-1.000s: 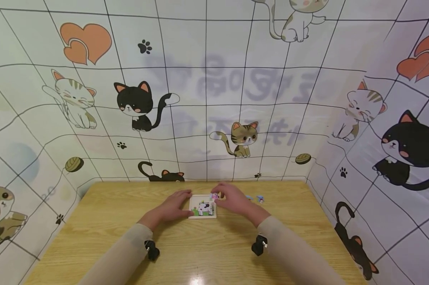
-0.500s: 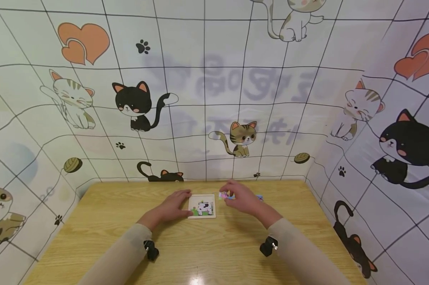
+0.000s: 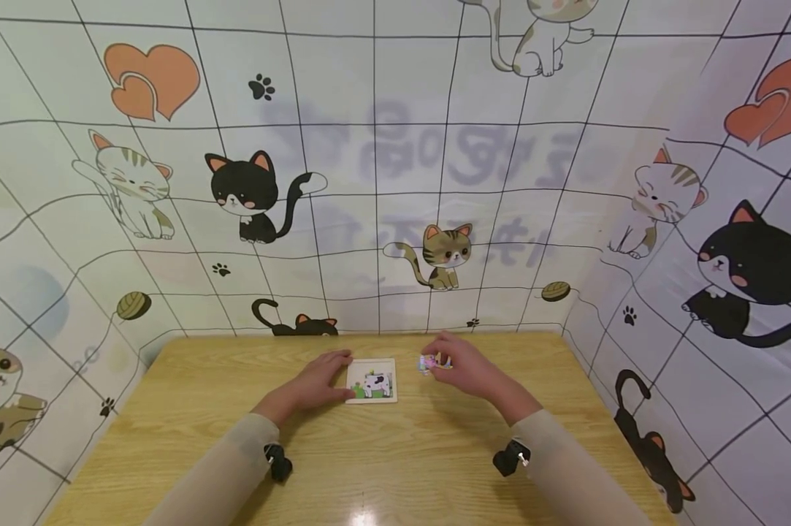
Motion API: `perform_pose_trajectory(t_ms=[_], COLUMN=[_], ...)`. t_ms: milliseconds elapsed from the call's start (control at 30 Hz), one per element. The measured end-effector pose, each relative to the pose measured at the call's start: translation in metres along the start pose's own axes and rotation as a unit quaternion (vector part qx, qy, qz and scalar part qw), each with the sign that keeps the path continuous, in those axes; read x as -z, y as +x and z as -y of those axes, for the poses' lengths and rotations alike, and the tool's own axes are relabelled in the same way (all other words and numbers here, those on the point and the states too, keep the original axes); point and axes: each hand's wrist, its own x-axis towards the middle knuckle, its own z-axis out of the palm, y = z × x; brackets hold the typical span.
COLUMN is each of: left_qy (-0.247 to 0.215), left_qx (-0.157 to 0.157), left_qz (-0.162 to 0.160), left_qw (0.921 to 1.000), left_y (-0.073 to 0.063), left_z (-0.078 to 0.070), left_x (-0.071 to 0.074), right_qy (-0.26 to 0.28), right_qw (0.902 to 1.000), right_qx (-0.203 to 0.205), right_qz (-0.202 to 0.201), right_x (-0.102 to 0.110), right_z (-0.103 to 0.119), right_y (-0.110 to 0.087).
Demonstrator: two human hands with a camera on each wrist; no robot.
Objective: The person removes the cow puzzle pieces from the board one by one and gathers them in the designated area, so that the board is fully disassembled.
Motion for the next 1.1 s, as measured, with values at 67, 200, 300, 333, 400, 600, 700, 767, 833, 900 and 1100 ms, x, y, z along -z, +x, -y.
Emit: perform_pose_trajectory(t_ms=[67,200,300,333,400,600,700,767,833,900,1100], left_qy=[-0.001,-0.001,-0.001,-0.002,-0.002,-0.001,-0.001,-0.003,-0.005,-0.010,-0.014], left_qx=[0.001,0.005,0.007,0.007,0.007,0.007,0.006,0.005,0.004,0.004,0.005], left_qz=[0.000,-0.002,-0.003,-0.003,-0.003,-0.002,-0.002,-0.002,-0.001,-0.002,-0.002], left_qw=[1.0000,1.0000,1.0000,1.0000,1.0000,1.0000,1.0000,1.0000,1.0000,0.9999,0.9999], left_y=[-0.001,-0.001,-0.001,-0.001,-0.001,-0.001,-0.001,-0.001,-0.001,-0.001,-0.001], left_z=[-0.001,-0.002,-0.003,-0.003,-0.003,-0.002,-0.001,-0.001,-0.001,-0.002,-0.001], left_x=[0.000,0.000,0.000,0.000,0.000,0.000,0.000,0.000,0.000,0.000,0.000], right_qy=[-0.001,0.000,0.000,0.000,0.003,0.011,0.012,0.012,0.006,0.003,0.007], right_qw=[1.0000,1.0000,1.0000,1.0000,1.0000,0.9999,0.9999,0.9999,1.0000,1.0000,1.0000], right_qx=[-0.002,0.001,-0.001,0.000,0.002,0.000,-0.005,-0.003,0.001,0.006,-0.004], right_qz=[0.003,0.007,0.006,0.006,0.004,0.004,0.007,0.005,0.002,-0.002,0.005], right_x=[0.002,0.004,0.005,0.006,0.006,0.002,-0.003,-0.008,-0.014,-0.020,-0.039], right_z=[-0.002,-0.006,-0.008,-0.009,-0.009,-0.011,-0.012,-0.014,-0.015,-0.018,-0.027], right_y=[-0.002,-0.005,-0.006,-0.006,-0.006,-0.005,-0.006,-0.006,-0.006,-0.006,-0.007])
